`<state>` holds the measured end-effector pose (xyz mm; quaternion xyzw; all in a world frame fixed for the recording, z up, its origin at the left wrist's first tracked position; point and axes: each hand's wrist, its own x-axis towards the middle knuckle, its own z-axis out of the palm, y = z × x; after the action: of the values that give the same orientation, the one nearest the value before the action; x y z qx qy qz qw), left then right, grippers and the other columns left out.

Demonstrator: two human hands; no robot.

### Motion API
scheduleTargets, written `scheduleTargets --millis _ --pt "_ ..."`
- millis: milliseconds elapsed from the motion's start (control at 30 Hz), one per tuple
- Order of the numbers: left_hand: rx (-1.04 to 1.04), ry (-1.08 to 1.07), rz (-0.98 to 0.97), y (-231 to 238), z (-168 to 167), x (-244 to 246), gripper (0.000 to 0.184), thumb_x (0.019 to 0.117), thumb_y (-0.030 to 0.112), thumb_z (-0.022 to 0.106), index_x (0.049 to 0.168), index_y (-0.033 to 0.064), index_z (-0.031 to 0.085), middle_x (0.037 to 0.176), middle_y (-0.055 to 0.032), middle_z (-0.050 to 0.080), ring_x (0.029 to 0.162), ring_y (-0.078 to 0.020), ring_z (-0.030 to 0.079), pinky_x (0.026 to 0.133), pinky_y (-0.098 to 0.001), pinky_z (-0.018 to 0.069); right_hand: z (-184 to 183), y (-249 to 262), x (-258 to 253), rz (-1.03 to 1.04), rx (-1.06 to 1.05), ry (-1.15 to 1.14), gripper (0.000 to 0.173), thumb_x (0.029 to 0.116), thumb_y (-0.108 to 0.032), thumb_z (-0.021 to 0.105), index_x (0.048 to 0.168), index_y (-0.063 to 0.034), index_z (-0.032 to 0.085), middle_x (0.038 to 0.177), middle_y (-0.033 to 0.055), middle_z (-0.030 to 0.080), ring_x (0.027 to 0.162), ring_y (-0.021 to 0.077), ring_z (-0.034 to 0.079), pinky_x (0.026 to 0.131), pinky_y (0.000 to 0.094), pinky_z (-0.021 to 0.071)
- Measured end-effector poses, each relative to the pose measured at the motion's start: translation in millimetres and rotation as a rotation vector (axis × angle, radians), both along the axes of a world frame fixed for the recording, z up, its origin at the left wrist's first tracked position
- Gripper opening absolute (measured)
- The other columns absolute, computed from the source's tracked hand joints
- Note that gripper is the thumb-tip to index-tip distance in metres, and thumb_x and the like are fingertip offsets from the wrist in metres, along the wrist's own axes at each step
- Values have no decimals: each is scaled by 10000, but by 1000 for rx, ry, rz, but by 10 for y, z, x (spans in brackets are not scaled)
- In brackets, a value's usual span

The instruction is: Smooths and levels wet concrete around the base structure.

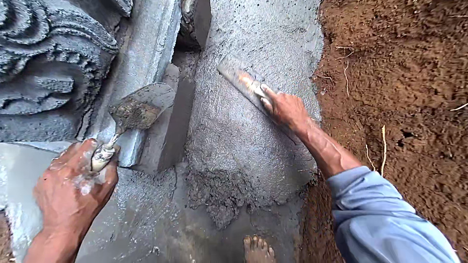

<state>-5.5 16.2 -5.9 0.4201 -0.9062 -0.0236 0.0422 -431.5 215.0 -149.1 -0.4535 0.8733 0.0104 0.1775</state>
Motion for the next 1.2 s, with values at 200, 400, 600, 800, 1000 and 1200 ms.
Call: scheduleTargets --millis 200,400,600,800,1000,1200 --pt "21 -17 15 4 38 -18 417 974 333 504 1034 -66 610 948 -341 633 855 -583 639 623 -719 437 165 170 -319 -596 -20 -63 618 1066 -490 449 1503 -53 461 1200 404 628 1112 609 620 865 773 473" --pt "53 -52 75 35 93 -87 361 1010 333 526 1068 -17 596 997 -305 631 871 -551 641 627 -697 451 96 69 266 -374 -14 -175 684 1073 -535 410 1443 39 462 1160 391 635 1088 575 642 892 716 502" --pt "69 -38 36 21 133 -116 368 985 293 516 1134 -34 599 1035 -354 634 919 -618 625 623 -749 421 109 219 1246 -70 112 -224 568 1058 -516 471 1308 -13 555 910 281 694 868 507 706 719 675 545" --pt "105 -23 33 11 116 -123 412 990 335 479 1133 -43 559 1053 -392 608 955 -652 598 650 -775 396 183 723 1778 125 161 -251 511 1055 -494 489 1255 -33 582 842 217 691 795 445 714 669 614 559" --pt "103 -29 45 12 151 -141 352 984 281 512 1151 -21 584 1058 -366 624 961 -625 617 644 -756 421 518 1228 1570 -27 207 -171 514 1039 -440 556 1287 10 586 957 294 703 890 522 702 720 683 533" --pt "109 -61 54 -6 164 -182 374 985 289 522 1210 -2 589 1113 -352 631 1008 -609 620 679 -756 433 166 582 1425 -188 74 -217 624 1056 -553 454 1319 3 556 968 293 694 945 502 700 801 668 540"
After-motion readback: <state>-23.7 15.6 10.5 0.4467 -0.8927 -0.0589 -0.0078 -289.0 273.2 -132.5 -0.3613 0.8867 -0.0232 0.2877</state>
